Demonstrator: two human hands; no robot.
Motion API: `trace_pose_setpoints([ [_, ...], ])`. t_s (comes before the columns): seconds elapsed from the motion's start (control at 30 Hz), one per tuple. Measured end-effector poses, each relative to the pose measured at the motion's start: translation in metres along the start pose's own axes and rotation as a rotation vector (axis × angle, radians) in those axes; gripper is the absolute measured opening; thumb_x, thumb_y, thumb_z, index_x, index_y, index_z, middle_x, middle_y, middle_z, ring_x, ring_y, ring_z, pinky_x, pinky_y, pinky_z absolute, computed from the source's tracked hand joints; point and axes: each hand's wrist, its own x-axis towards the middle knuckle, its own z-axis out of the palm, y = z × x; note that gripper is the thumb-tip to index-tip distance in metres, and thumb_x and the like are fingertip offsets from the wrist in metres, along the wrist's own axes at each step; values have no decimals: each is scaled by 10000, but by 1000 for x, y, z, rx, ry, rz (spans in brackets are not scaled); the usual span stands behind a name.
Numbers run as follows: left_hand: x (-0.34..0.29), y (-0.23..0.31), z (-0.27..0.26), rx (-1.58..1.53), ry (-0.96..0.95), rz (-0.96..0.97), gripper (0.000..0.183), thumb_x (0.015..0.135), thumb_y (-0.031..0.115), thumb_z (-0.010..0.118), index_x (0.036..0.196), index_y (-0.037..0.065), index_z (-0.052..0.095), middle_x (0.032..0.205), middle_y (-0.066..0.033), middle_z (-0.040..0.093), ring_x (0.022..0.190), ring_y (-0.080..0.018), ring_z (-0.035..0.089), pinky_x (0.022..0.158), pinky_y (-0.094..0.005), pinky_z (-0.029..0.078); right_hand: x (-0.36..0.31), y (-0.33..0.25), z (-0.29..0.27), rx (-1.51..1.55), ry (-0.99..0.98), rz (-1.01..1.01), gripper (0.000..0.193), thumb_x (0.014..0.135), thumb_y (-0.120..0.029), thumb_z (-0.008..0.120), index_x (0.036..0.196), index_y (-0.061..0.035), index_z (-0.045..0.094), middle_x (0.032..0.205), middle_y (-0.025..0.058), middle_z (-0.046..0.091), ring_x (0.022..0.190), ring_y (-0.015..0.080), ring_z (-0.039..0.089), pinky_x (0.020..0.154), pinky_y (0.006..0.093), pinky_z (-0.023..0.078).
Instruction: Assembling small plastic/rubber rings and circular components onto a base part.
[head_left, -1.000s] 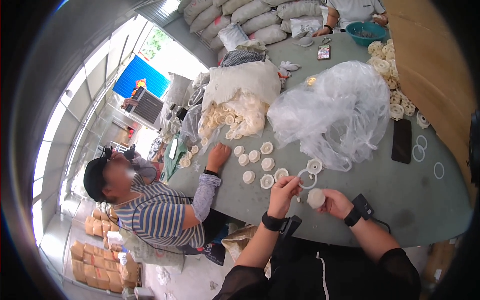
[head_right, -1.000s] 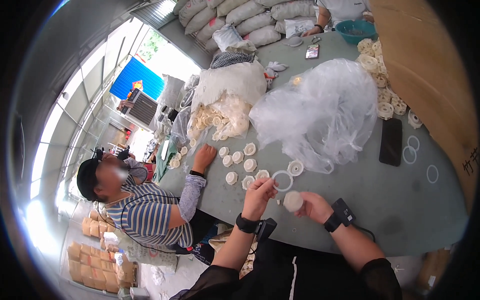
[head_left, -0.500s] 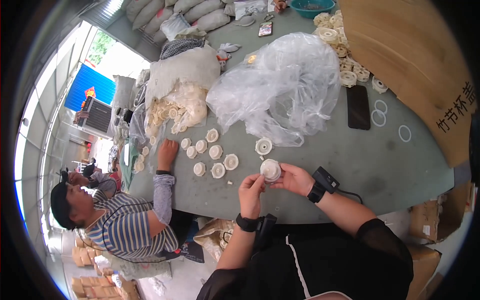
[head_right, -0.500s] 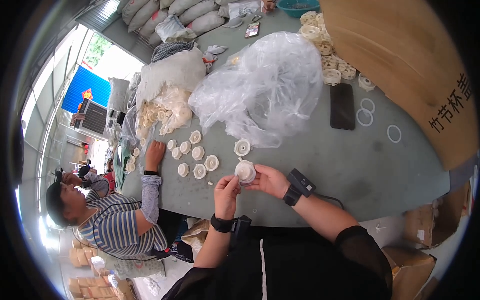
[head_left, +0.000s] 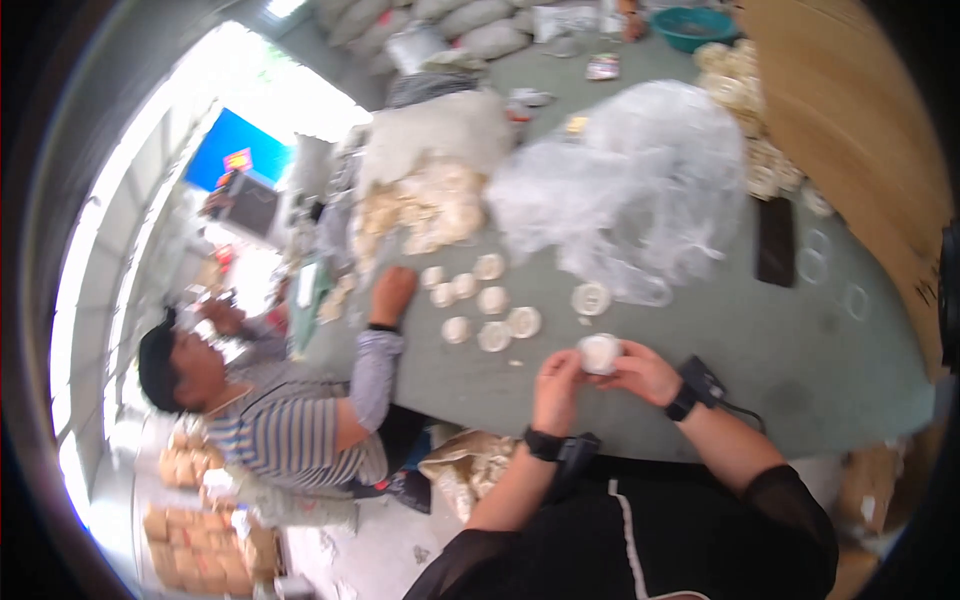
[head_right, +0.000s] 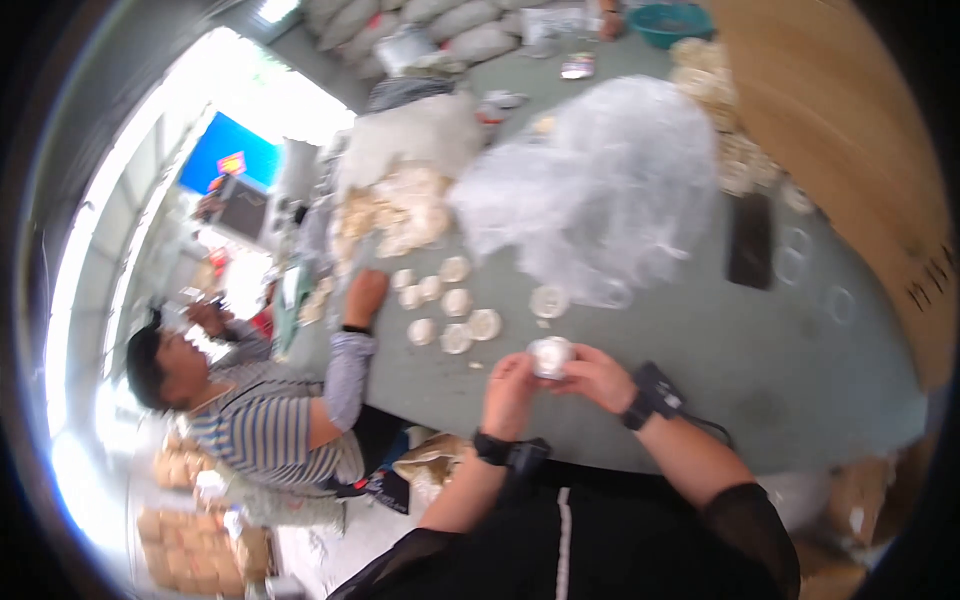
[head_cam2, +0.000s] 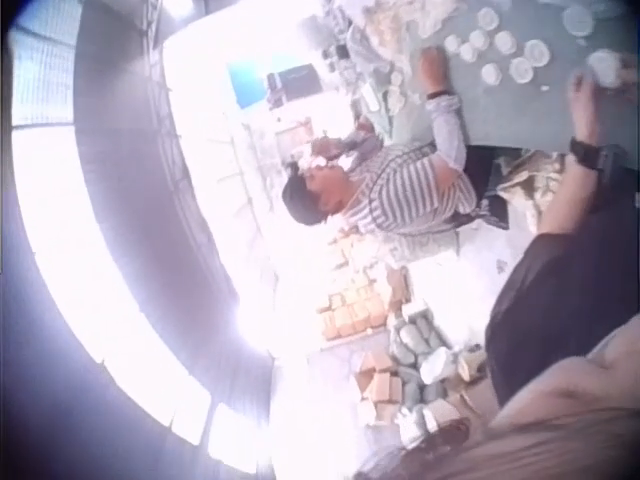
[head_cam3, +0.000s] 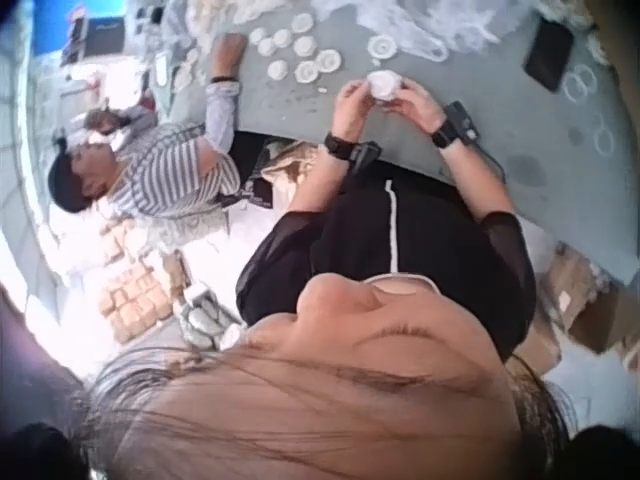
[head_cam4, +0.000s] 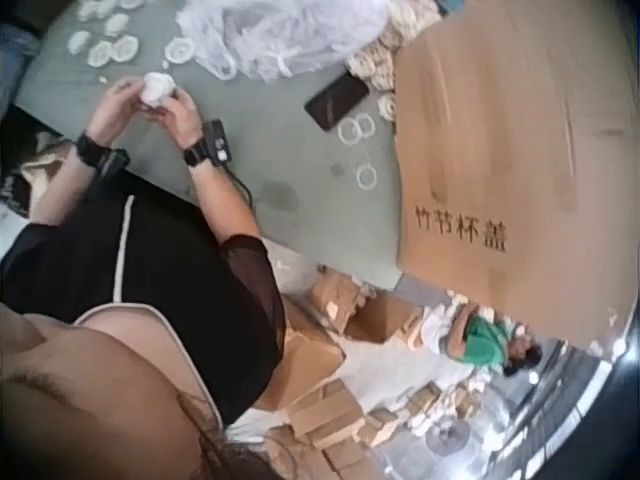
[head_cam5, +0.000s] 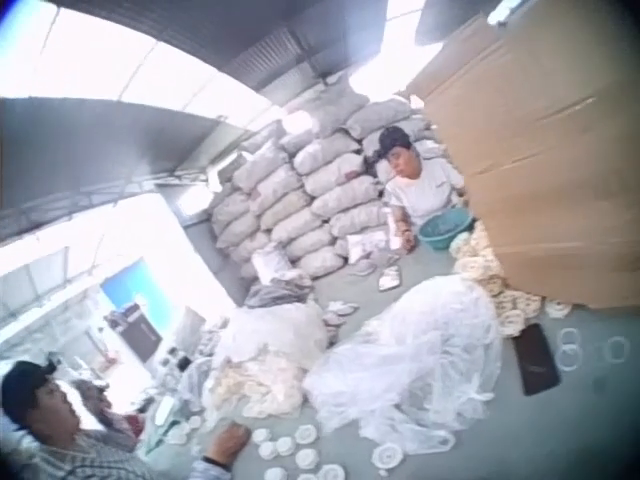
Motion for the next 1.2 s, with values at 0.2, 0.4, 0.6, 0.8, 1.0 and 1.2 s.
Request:
trace_pose_setpoints([
  [0.2, 1, -21, 5, -91, -12, -9, 107, 840, 105, 526, 914, 29, 515, 822, -40, 566, 716, -109, 539, 647, -225, 430, -7, 2, 2, -1, 50, -130, 284, 825, -93, 446, 1090, 7, 468, 1013, 131, 563, 866, 236, 589, 721, 354, 506],
  [0.4, -4, -10, 14, -237, -107, -110, 218, 870, 166, 466, 1021, 9, 465, 851, -63, 559, 690, -131, 550, 598, -214, 423, 0, -2, 7, 40, -51, -89, 338, 862, -218, 362, 1074, 21, 473, 863, 126, 592, 648, 206, 589, 612, 310, 495],
  [0.6, -12, -2, 40, -70, 4, -69, 223, 887, 210, 441, 1038, 48, 461, 792, -35, 563, 528, -108, 533, 416, -196, 342, 2, 7, -2, 104, 97, -37, 396, 896, -340, 327, 941, -3, 530, 716, 106, 584, 525, 180, 554, 487, 274, 444],
  [0.8, -11, -10, 39, 147, -9, -28, 199, 885, 283, 470, 901, 86, 500, 660, 22, 547, 473, -50, 476, 398, -173, 315, -3, 5, -7, -4, 171, 111, 495, 898, -447, 305, 812, -30, 557, 588, 91, 564, 373, 160, 472, 382, 257, 399],
  [1.0, -10, -7, 31, 106, -58, -141, 232, 877, 324, 483, 820, 103, 526, 619, 25, 539, 457, -48, 466, 396, -175, 314, -4, 0, 1, -22, 123, 125, 420, 905, -398, 358, 829, -30, 546, 637, 98, 577, 431, 174, 516, 386, 258, 401],
  [1.2, 3, -12, 21, -81, -75, -157, 278, 903, 329, 426, 817, 88, 534, 612, 13, 546, 454, -77, 490, 385, -182, 319, 2, 4, 0, 99, -69, -2, 302, 878, -279, 441, 968, -2, 524, 790, 100, 590, 594, 164, 560, 571, 305, 460],
])
